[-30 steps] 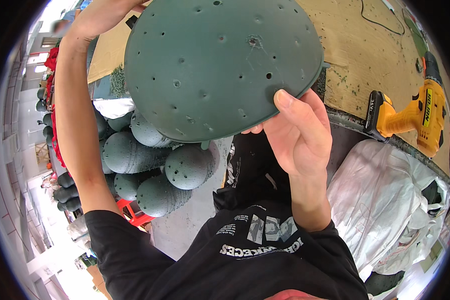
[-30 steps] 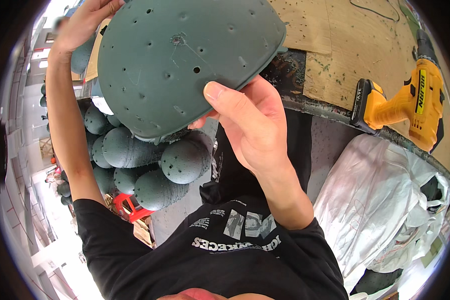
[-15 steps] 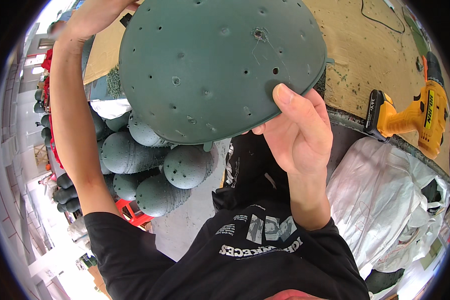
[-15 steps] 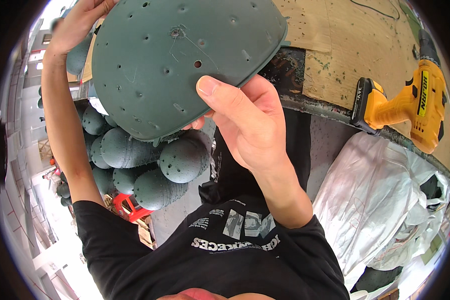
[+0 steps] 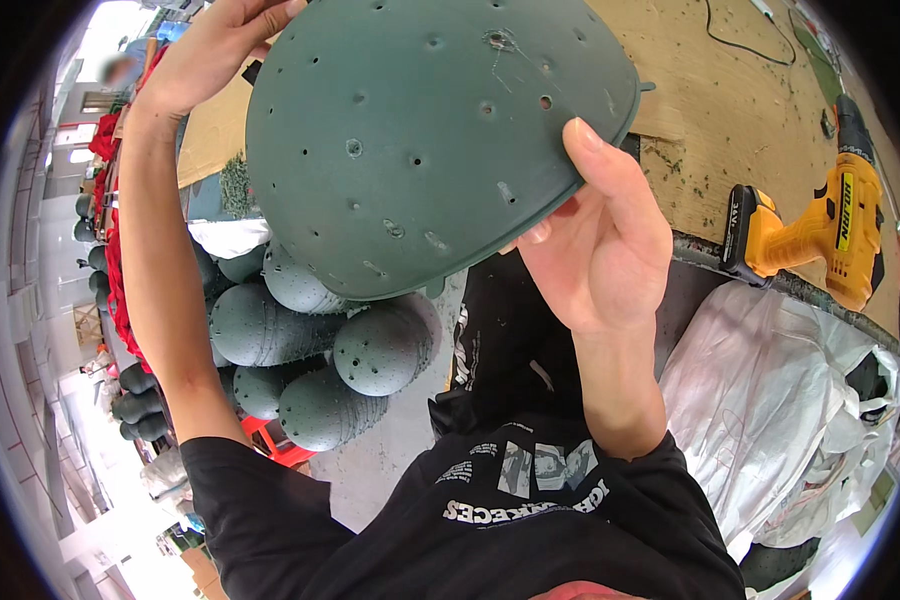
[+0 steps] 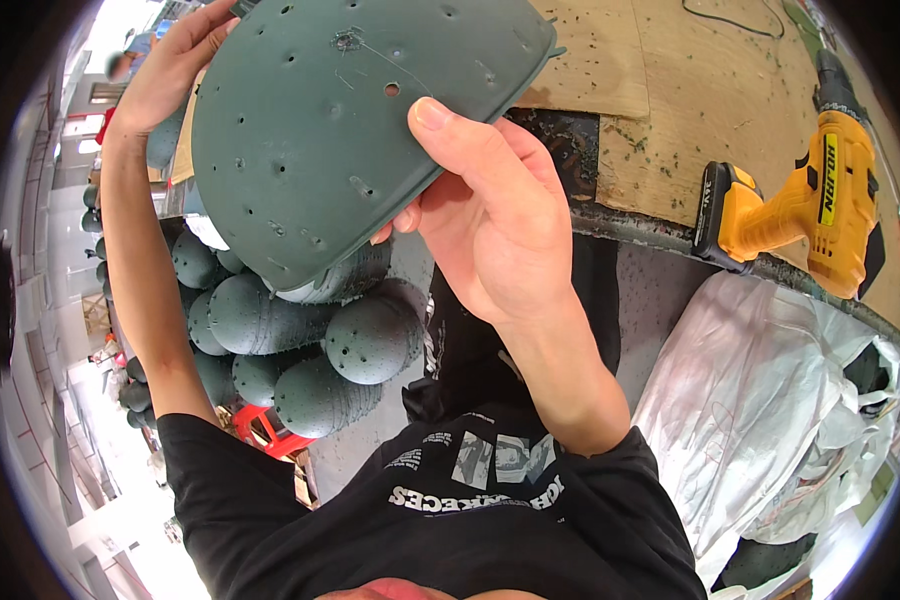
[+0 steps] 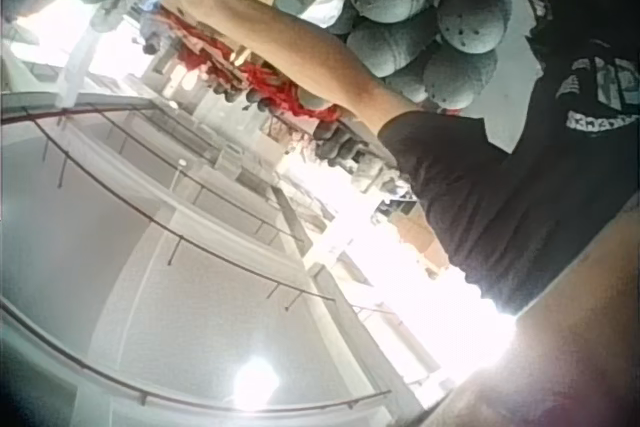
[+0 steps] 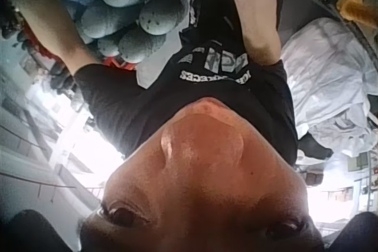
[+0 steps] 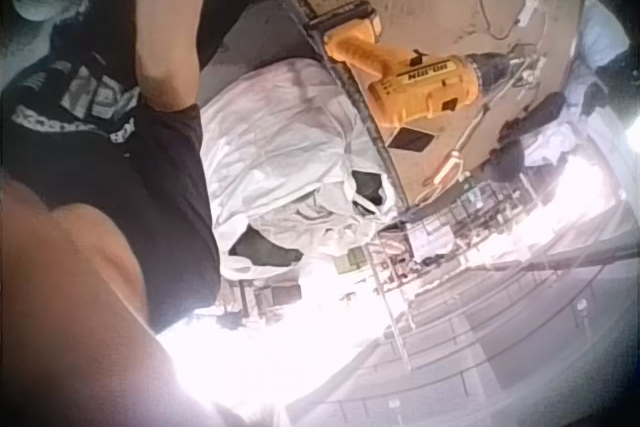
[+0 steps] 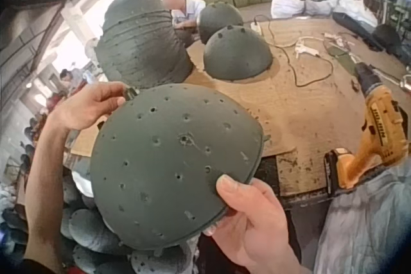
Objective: The worker is using a hot glue gun to attach components and an electric drill to create holes in green foam helmet shells.
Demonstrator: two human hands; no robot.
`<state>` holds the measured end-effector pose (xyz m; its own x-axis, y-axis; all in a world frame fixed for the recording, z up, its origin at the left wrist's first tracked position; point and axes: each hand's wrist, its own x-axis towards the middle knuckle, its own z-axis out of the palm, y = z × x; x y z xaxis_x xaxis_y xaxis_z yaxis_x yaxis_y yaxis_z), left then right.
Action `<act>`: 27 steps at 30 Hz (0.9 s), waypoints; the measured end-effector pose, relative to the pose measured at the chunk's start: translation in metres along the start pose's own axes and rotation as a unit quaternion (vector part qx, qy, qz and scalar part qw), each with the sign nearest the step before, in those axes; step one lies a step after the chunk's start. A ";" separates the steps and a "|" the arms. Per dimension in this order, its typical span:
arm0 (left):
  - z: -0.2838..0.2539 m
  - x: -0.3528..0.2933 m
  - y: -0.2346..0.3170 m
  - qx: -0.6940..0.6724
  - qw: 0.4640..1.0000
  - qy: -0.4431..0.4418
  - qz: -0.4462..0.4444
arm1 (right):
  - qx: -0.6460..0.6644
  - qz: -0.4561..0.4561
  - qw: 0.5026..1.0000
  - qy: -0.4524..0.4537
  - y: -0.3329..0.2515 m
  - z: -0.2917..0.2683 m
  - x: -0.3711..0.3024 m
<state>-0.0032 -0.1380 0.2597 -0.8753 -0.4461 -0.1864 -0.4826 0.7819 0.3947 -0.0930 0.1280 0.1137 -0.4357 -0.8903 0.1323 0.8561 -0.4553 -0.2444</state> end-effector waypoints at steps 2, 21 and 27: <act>-0.006 0.000 -0.025 0.019 1.000 0.002 0.009 | -0.012 -0.008 1.000 -0.011 -0.002 0.004 0.002; 0.077 -0.268 -0.094 -0.352 0.841 0.389 -0.132 | -0.740 -0.179 0.555 -0.334 0.086 0.135 -0.076; 0.111 -0.328 -0.102 -0.340 0.816 0.432 -0.176 | -0.717 -0.268 0.579 -0.280 0.113 0.122 -0.107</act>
<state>0.3297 -0.0231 0.1804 -0.1959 -0.9617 0.1918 -0.3139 0.2468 0.9168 0.0843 0.1730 0.1895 -0.0307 -0.6592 0.7513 -0.6466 -0.5600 -0.5179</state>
